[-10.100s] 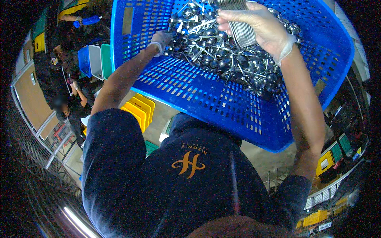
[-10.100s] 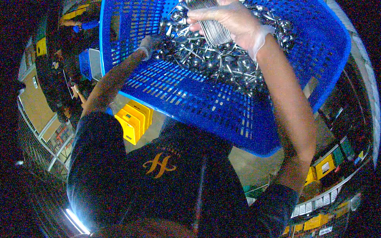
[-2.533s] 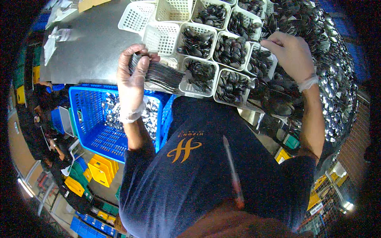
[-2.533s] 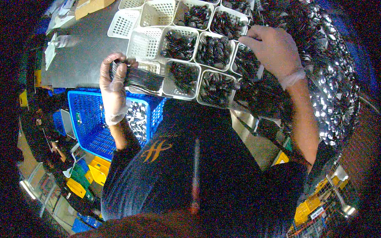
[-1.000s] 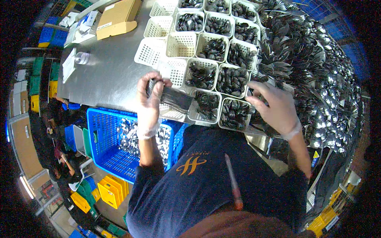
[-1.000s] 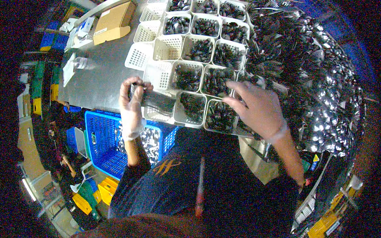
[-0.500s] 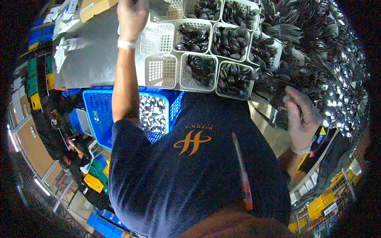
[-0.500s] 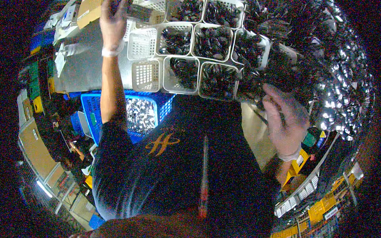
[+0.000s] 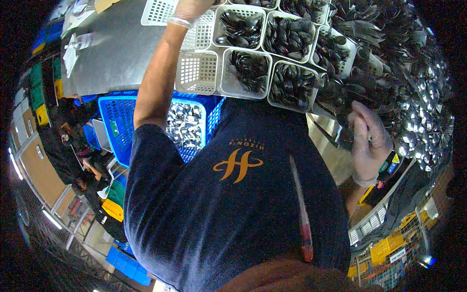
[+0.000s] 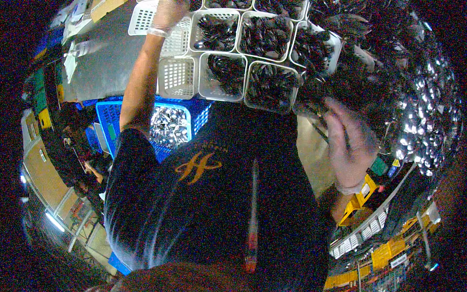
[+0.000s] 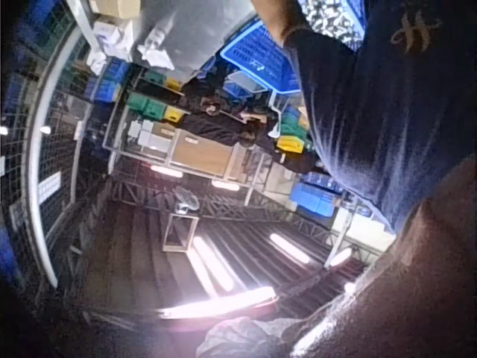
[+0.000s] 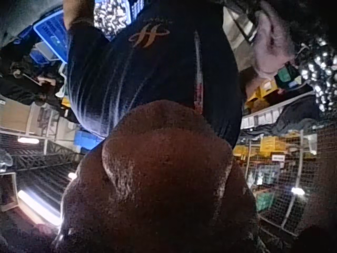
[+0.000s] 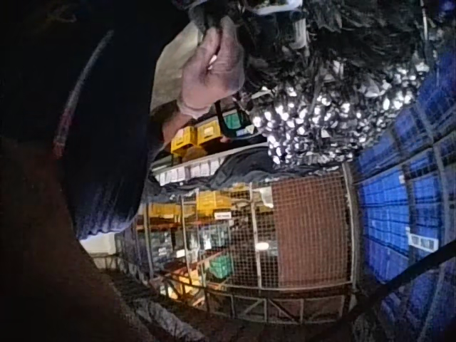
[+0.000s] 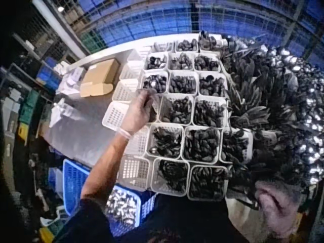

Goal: The person sorts metal spoons from a blue basket into small white baskets on a stainless steel table. They repeatedly scoop spoons, align them, and place them into the white baskets, occasionally retrieving more baskets from the floor.

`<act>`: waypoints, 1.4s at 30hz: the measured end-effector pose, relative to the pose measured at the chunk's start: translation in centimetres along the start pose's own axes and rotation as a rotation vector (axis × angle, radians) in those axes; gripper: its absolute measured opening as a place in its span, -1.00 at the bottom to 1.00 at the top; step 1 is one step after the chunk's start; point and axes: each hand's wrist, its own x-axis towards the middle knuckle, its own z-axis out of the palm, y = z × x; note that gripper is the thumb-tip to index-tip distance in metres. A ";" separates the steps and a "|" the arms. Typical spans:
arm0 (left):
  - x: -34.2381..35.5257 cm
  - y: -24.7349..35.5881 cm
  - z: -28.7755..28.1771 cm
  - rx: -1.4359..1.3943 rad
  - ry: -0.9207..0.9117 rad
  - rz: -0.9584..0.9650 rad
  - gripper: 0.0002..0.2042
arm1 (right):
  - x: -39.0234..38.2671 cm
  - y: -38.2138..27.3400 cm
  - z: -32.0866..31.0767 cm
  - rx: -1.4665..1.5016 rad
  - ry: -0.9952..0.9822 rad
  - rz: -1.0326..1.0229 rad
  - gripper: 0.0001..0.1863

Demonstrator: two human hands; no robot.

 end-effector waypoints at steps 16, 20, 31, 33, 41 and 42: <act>0.6 1.2 -1.7 0.111 -0.016 0.015 -0.68 | 0.2 0.7 1.0 0.042 -0.042 -0.103 -0.77; -0.3 2.5 -6.1 0.175 0.053 -0.061 -0.63 | 0.2 0.4 1.2 0.067 -0.074 -0.129 -0.75; -21.5 8.2 -18.1 0.463 0.409 -0.524 -0.57 | -0.4 1.8 1.7 0.128 -0.367 -0.291 -0.73; -27.7 11.7 -20.3 0.617 0.407 -0.758 -0.53 | -0.6 4.2 1.6 0.064 -0.478 -0.311 -0.76; -52.7 25.5 -16.4 0.985 0.264 -1.700 -0.12 | -4.6 5.0 1.8 0.301 -0.619 -0.410 -0.66; -55.7 27.3 -15.7 1.011 0.309 -1.707 -0.09 | -5.4 4.4 1.6 0.296 -0.649 -0.446 -0.66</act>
